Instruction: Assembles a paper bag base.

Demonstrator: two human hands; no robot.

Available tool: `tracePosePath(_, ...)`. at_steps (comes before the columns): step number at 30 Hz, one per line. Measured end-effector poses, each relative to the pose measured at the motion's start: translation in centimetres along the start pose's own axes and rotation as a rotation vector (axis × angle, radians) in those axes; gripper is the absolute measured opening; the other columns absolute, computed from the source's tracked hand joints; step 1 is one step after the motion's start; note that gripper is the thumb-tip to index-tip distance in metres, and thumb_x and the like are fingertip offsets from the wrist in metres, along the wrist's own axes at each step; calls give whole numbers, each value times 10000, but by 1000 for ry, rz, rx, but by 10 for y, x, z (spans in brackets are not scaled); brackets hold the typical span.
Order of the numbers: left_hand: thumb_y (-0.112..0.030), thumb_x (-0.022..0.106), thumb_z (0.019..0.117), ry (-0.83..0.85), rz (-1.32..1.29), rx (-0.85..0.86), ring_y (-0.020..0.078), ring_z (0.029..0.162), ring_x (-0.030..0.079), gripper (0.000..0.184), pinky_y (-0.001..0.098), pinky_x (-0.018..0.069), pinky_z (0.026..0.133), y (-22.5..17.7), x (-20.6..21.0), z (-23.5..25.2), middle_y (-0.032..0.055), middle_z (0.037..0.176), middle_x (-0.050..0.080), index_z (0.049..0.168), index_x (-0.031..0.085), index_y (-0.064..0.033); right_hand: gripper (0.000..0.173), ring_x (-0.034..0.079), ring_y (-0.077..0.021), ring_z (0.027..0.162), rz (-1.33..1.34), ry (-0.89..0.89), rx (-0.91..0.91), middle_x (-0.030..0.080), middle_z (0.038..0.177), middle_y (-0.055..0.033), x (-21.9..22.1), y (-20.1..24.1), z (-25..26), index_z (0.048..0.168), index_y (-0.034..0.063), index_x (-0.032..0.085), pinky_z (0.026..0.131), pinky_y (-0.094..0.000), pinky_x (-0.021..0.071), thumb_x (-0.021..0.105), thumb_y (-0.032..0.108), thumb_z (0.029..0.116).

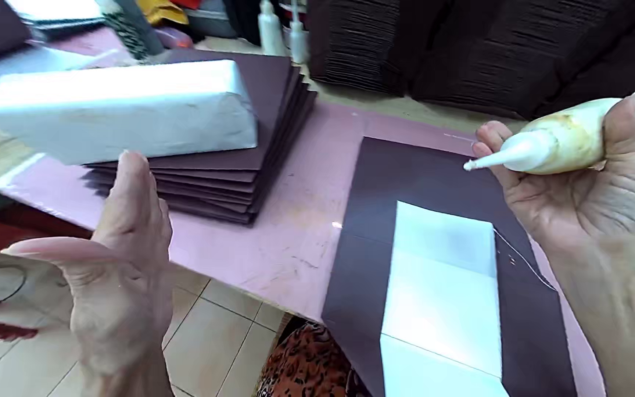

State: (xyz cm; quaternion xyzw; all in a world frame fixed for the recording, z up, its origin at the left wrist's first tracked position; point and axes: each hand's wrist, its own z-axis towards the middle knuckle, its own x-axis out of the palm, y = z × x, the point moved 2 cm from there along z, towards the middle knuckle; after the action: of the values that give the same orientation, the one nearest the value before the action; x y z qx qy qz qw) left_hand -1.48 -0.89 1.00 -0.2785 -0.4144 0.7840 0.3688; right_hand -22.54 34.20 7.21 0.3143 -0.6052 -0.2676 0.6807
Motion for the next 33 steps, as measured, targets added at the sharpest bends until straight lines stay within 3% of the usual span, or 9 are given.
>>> tracePosePath(5, -832, 315, 886, -123, 79, -28, 199, 1558, 229, 1047, 389, 216, 1270, -17, -31, -36, 64, 1684, 255, 1616, 247, -84, 410, 717, -355, 1098, -50, 291, 108, 700, 1206, -184, 29, -26, 13, 1280, 107, 502, 912, -436, 626, 466, 453, 1063)
tracePosePath(7, -851, 319, 864, -187, 99, -55, 191, 1558, 229, 1093, 363, 213, 1269, -22, -43, -47, 73, 1686, 245, 1619, 225, -66, 443, 702, -370, 1134, -50, 369, 134, 693, 1237, -190, 43, -33, 11, 1294, 115, 517, 948, -451, 609, 564, 462, 1021)
tracePosePath(12, -863, 313, 856, -346, 130, -90, 199, 1564, 208, 1124, 365, 199, 1270, -30, -77, -71, 105, 1690, 219, 1620, 197, -47, 499, 690, -394, 1154, -43, 484, 189, 673, 1280, -228, 68, -44, 17, 1314, 90, 501, 952, -464, 605, 602, 460, 995)
tracePosePath(24, -852, 339, 864, -468, 189, -60, 177, 1570, 174, 1127, 359, 173, 1273, -51, -88, -106, 91, 1701, 183, 1619, 180, -30, 538, 687, -369, 1172, -105, 563, 217, 682, 1278, -203, 94, -55, 9, 1290, 106, 533, 952, -460, 600, 621, 523, 962)
tracePosePath(28, -872, 331, 844, -480, 226, -95, 179, 1565, 190, 1161, 354, 192, 1267, -51, -84, -105, 109, 1697, 188, 1615, 183, -18, 539, 685, -372, 1174, -103, 551, 231, 670, 1298, -211, 91, -57, 7, 1319, 102, 510, 950, -459, 601, 574, 525, 990)
tracePosePath(30, -848, 312, 876, -491, 310, -88, 180, 1560, 210, 1113, 372, 223, 1260, -50, -80, -100, 121, 1690, 209, 1606, 222, -13, 543, 693, -356, 1165, -104, 581, 217, 681, 1289, -205, 89, -58, 5, 1325, 88, 527, 945, -446, 605, 594, 506, 985)
tracePosePath(32, -771, 289, 954, -491, 525, -21, 240, 1554, 228, 1025, 408, 259, 1239, -58, -80, -83, 203, 1673, 210, 1590, 247, 32, 582, 694, -354, 1162, -98, 643, 202, 695, 1261, -204, 88, -59, 9, 1304, 62, 574, 960, -451, 602, 678, 499, 934)
tracePosePath(33, -714, 293, 992, -504, 661, 20, 272, 1549, 241, 957, 419, 275, 1230, -67, -85, -74, 233, 1665, 206, 1586, 261, 35, 550, 694, -358, 1165, -100, 661, 203, 699, 1253, -212, 86, -60, 11, 1281, 48, 587, 963, -456, 602, 652, 486, 955)
